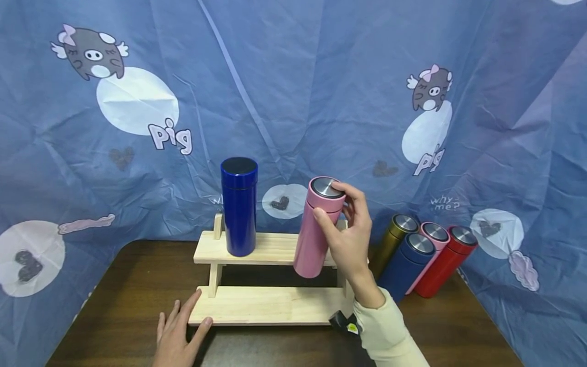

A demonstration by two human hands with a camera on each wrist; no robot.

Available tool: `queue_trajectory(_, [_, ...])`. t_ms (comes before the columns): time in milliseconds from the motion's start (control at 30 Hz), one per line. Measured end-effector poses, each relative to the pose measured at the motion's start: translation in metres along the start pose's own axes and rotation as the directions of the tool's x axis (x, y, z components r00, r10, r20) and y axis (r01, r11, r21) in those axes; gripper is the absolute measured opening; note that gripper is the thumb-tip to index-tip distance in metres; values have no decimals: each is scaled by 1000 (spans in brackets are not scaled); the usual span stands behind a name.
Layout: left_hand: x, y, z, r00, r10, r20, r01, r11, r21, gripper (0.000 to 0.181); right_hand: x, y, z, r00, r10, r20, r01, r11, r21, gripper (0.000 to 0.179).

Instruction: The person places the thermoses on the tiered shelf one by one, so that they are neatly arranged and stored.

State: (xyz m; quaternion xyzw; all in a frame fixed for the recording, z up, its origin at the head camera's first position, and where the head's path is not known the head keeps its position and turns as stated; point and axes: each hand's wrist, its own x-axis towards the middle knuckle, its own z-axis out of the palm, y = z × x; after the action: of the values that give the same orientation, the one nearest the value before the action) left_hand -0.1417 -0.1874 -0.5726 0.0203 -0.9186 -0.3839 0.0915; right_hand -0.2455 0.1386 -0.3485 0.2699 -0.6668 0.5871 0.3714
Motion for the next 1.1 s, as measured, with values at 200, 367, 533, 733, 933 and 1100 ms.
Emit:
queue_trajectory(200, [-1, 1, 0, 1000, -7, 5, 7, 1000, 3, 71, 3, 3, 11, 999, 10, -36, -9, 999, 45, 56])
queue_trajectory(367, [-1, 1, 1, 1000, 4, -9, -4, 1000, 3, 70, 6, 7, 18, 1000, 6, -23, -5, 999, 43, 57])
queue_trajectory(533, [-2, 0, 2, 999, 19, -33, -19, 1000, 0, 69, 7, 11, 24, 1000, 9, -14, -8, 998, 61, 56])
queue_trajectory(733, [-2, 1, 1, 998, 31, -56, -32, 999, -4, 67, 9, 13, 32, 999, 33, -14, -32, 997, 74, 56])
queue_trajectory(933, [-3, -1, 3, 994, 64, -84, -64, 998, 2, 66, 11, 15, 38, 999, 33, -14, -32, 996, 84, 56])
queue_trajectory(1100, [-3, -1, 2, 996, 56, -76, -57, 998, -14, 67, 14, 19, 44, 1000, 23, -2, -23, 997, 77, 56])
